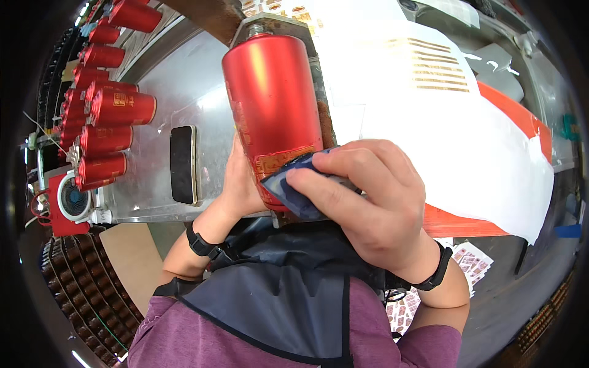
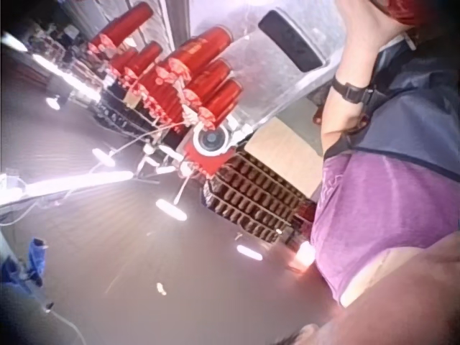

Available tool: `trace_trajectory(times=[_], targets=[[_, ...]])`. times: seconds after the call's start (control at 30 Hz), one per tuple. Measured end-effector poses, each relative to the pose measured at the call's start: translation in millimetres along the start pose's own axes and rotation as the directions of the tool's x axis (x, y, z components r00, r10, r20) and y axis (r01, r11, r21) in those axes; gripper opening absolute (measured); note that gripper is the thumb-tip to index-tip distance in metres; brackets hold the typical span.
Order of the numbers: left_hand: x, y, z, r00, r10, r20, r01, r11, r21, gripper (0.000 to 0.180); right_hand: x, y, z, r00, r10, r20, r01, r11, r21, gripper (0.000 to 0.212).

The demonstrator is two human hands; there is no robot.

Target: Apply gold labels and decorative bands to red liquor bottles.

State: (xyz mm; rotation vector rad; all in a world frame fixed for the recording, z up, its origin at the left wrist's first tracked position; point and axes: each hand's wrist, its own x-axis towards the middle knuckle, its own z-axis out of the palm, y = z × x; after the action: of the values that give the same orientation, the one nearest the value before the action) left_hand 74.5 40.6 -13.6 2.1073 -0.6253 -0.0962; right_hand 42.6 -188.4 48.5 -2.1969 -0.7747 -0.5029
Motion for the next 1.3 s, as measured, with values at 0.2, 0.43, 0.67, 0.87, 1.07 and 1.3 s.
trace_trajectory(times=[0.2, 0.43, 0.67, 0.87, 1.07, 1.3], targets=[[0, -3, -5, 0.981, 0.11, -0.161, -0.108, 0.994, 0.018, 0.134, 10, -9, -6, 0.993, -0.013, 0.119, 0.021, 0.998, -0.063, 0.031], [-10, -10, -1, 0.965, 0.148, -0.218, -0.166, 0.984, -0.069, 0.142, 20, -23, -11, 0.977, 0.023, 0.214, 0.007, 0.991, -0.136, 0.036], [-19, -14, 0, 0.952, 0.154, -0.264, -0.161, 0.987, -0.007, 0.137, 23, -31, -6, 0.973, 0.066, 0.22, -0.018, 0.977, -0.21, 0.045], [-30, -8, -6, 0.982, 0.027, -0.189, -0.035, 0.999, -0.04, 0.136, 27, -35, -10, 0.964, 0.152, 0.218, -0.083, 0.951, -0.296, 0.05], [-28, -11, -15, 0.861, 0.366, -0.352, -0.332, 0.93, 0.155, 0.114, 19, -54, -14, 0.958, 0.108, 0.264, -0.017, 0.946, -0.323, 0.046], [-26, -6, -7, 0.941, 0.162, -0.297, -0.172, 0.985, -0.007, 0.124, 33, -47, 0, 0.961, 0.086, 0.262, 0.023, 0.922, -0.386, 0.049]])
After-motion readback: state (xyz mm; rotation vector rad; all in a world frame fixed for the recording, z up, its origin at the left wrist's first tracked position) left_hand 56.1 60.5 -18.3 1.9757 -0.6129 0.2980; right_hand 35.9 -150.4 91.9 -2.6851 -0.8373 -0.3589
